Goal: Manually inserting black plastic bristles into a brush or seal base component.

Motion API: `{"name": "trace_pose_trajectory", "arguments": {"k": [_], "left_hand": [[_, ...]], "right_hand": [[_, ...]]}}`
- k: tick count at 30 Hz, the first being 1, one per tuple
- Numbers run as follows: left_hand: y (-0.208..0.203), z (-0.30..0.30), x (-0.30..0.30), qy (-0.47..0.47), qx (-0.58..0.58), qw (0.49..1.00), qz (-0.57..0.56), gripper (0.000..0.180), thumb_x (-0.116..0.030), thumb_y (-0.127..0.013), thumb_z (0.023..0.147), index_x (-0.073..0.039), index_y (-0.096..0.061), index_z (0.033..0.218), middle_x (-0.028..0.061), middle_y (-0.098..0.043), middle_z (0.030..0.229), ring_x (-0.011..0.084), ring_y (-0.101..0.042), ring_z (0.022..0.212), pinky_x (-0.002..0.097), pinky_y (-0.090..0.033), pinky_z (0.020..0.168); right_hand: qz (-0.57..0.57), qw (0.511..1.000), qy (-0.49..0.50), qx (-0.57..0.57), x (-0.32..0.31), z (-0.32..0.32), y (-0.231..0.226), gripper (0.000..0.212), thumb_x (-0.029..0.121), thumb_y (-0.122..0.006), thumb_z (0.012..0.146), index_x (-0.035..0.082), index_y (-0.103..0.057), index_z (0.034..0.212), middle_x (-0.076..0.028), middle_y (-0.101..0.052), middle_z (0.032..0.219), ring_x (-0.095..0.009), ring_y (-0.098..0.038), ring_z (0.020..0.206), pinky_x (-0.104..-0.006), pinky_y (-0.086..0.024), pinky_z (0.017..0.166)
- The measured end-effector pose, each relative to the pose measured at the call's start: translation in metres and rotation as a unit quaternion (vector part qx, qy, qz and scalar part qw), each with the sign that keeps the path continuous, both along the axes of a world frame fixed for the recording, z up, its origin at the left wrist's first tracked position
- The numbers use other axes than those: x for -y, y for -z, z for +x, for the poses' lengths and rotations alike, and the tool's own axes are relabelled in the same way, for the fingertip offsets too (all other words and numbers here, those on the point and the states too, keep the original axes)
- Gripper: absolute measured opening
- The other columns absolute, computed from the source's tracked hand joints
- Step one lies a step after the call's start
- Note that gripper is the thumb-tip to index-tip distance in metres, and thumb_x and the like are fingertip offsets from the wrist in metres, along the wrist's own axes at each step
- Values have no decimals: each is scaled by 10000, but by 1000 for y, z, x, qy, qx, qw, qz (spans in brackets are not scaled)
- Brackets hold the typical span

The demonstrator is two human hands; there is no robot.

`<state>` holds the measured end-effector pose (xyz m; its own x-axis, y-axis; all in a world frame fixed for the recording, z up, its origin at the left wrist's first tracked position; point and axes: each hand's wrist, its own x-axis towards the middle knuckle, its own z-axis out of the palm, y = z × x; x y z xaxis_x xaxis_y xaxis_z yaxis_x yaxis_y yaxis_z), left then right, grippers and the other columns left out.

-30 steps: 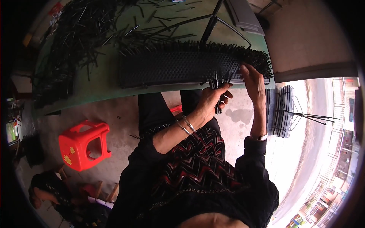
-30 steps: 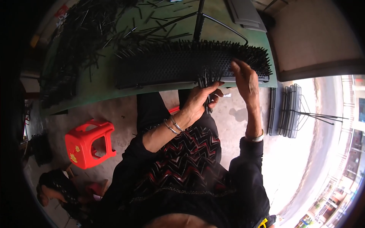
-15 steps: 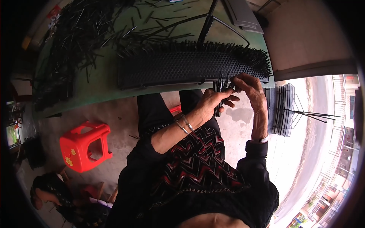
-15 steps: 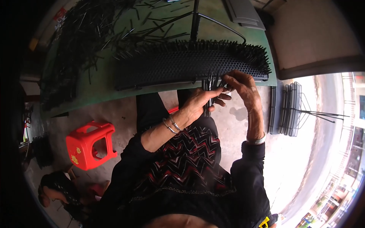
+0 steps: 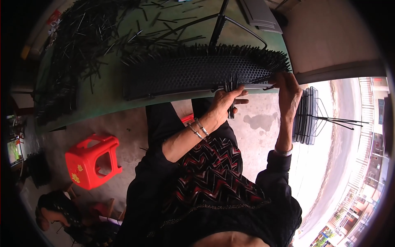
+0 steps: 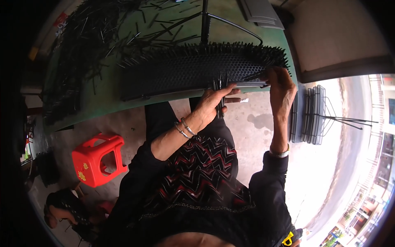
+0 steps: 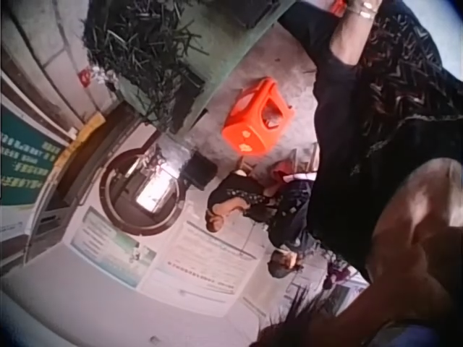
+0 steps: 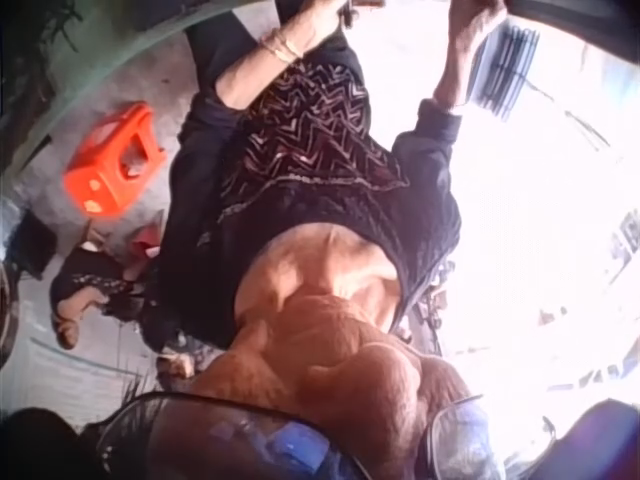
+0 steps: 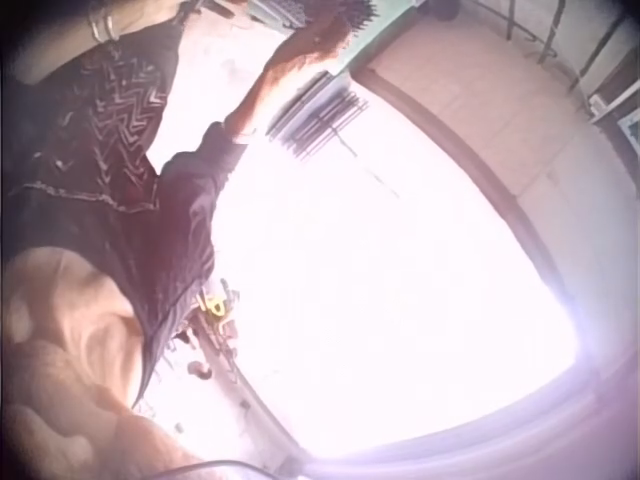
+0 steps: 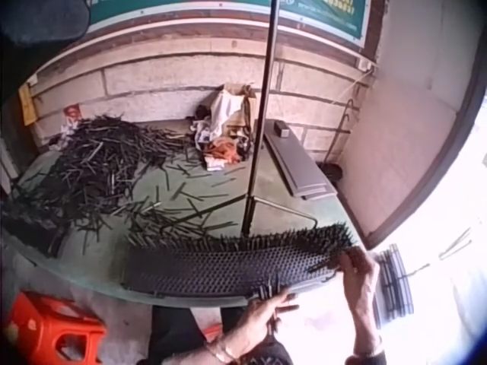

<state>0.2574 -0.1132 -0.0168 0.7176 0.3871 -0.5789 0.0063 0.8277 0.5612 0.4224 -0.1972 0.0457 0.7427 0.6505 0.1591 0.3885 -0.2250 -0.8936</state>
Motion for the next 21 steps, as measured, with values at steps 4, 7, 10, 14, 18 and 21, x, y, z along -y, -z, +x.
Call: {"name": "trace_pose_trajectory", "arguments": {"k": [4,7,10,14,18,21], "left_hand": [[5,-2,1,14,8,1000,-26,234,-315,-671,875,-100,-646,966,53,-698,939,184,-693,859,227,-343,451],[12,0,8,8,19,997,-71,213,-287,-636,893,-99,-632,993,65,-694,906,185,-691,856,233,-353,502],[15,0,10,10,20,997,-78,217,-285,-629,895,-96,-628,1002,65,-695,905,182,-691,853,229,-354,503],[16,-1,10,7,21,997,-73,225,-295,-618,902,-95,-631,1005,67,-700,904,173,-692,839,238,-371,517],[19,1,10,11,25,997,-68,245,-299,-588,920,-76,-624,1016,76,-708,896,169,-696,822,257,-414,561],[18,1,10,5,32,997,-67,251,-289,-571,930,-61,-618,1025,82,-709,895,175,-698,819,265,-434,587]], "right_hand": [[33,991,65,113,-13,15,12,160,123,-563,936,-13,-639,974,-68,-685,772,-120,-649,728,-251,-507,690],[27,975,92,199,-20,28,28,143,127,-574,933,3,-638,959,-62,-688,780,-111,-652,734,-248,-507,697],[0,970,89,228,-24,29,33,133,136,-577,933,24,-641,966,-60,-687,783,-110,-652,730,-249,-506,696],[6,970,80,228,-27,26,34,135,149,-575,935,29,-636,945,-68,-690,778,-130,-664,722,-260,-511,679],[-6,961,86,263,-27,32,41,136,154,-577,935,29,-631,945,-72,-692,779,-137,-670,723,-263,-513,671],[-10,955,87,285,-28,32,43,141,164,-579,937,32,-627,947,-77,-691,774,-140,-669,714,-267,-514,663]]}}
